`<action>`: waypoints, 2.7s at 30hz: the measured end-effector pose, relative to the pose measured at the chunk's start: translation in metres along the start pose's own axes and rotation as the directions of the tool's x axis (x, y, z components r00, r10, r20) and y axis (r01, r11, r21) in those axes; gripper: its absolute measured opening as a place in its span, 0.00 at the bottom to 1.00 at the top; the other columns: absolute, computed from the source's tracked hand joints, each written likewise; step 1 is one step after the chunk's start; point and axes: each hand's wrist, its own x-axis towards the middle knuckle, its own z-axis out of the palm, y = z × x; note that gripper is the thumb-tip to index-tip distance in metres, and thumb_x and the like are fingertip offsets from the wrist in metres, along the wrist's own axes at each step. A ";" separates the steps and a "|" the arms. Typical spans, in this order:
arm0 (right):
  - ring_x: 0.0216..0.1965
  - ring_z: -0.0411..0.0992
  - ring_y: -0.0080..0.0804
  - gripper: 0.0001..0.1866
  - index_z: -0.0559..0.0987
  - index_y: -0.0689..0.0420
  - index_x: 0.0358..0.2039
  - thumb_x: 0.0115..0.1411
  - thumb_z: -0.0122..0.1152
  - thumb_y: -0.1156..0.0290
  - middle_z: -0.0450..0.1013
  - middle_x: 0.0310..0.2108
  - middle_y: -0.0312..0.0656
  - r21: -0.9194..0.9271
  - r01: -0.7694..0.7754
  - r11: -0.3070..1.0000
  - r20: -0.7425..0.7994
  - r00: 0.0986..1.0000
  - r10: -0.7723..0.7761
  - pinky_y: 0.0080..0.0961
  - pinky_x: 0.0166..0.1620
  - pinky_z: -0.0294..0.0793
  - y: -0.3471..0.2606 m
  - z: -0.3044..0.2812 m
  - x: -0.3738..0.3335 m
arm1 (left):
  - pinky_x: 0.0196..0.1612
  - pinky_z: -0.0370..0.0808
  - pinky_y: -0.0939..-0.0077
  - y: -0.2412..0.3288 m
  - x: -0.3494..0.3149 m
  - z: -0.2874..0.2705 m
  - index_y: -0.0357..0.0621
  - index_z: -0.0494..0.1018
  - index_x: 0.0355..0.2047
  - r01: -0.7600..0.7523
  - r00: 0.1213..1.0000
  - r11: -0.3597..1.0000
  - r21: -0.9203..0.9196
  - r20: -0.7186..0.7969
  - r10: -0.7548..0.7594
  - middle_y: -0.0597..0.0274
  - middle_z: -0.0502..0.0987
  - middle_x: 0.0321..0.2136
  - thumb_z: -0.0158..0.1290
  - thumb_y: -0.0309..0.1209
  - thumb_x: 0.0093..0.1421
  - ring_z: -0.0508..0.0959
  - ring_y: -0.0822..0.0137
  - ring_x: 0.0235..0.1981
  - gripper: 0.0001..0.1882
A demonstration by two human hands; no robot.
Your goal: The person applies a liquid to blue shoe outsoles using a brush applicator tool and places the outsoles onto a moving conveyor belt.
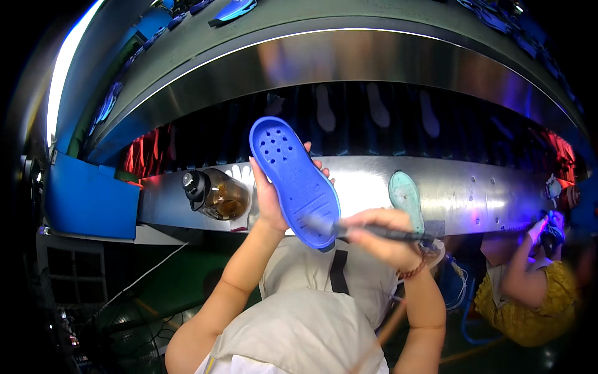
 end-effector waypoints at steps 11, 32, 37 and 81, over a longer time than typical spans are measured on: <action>0.41 0.70 0.34 0.09 0.74 0.66 0.34 0.49 0.56 0.82 0.73 0.36 0.48 0.274 0.241 0.931 -0.033 0.970 -0.242 0.27 0.47 0.67 0.033 -0.003 0.016 | 0.50 0.65 0.53 0.014 0.005 0.017 0.42 0.58 0.53 0.062 0.998 0.998 -0.006 0.011 -0.062 0.48 0.67 0.45 0.26 0.66 0.52 0.69 0.53 0.47 0.43; 0.35 0.74 0.36 0.08 0.77 0.65 0.29 0.44 0.60 0.82 0.75 0.30 0.48 -0.250 0.398 0.883 0.124 0.917 -0.379 0.25 0.41 0.72 -0.022 0.011 0.017 | 0.51 0.64 0.51 0.014 0.006 0.024 0.38 0.58 0.54 0.101 0.995 0.995 -0.004 0.020 -0.101 0.45 0.65 0.49 0.30 0.49 0.60 0.70 0.50 0.47 0.30; 0.36 0.74 0.37 0.10 0.78 0.64 0.30 0.43 0.63 0.80 0.75 0.31 0.49 -0.148 0.450 0.881 0.247 0.879 -0.407 0.27 0.42 0.72 -0.034 -0.003 0.017 | 0.50 0.66 0.53 0.024 0.008 0.023 0.33 0.62 0.50 0.377 0.926 0.924 -0.069 0.053 -0.374 0.43 0.68 0.46 0.35 0.43 0.59 0.71 0.50 0.45 0.27; 0.14 0.66 0.20 0.09 0.75 0.68 0.32 0.53 0.53 0.76 0.73 0.34 0.54 0.321 0.381 0.867 -0.110 0.924 -0.366 0.10 0.18 0.64 0.028 -0.036 0.005 | 0.52 0.63 0.72 0.033 0.012 0.007 0.33 0.57 0.53 0.122 0.966 0.825 0.552 0.126 -0.227 0.51 0.66 0.49 0.40 0.43 0.58 0.69 0.64 0.48 0.29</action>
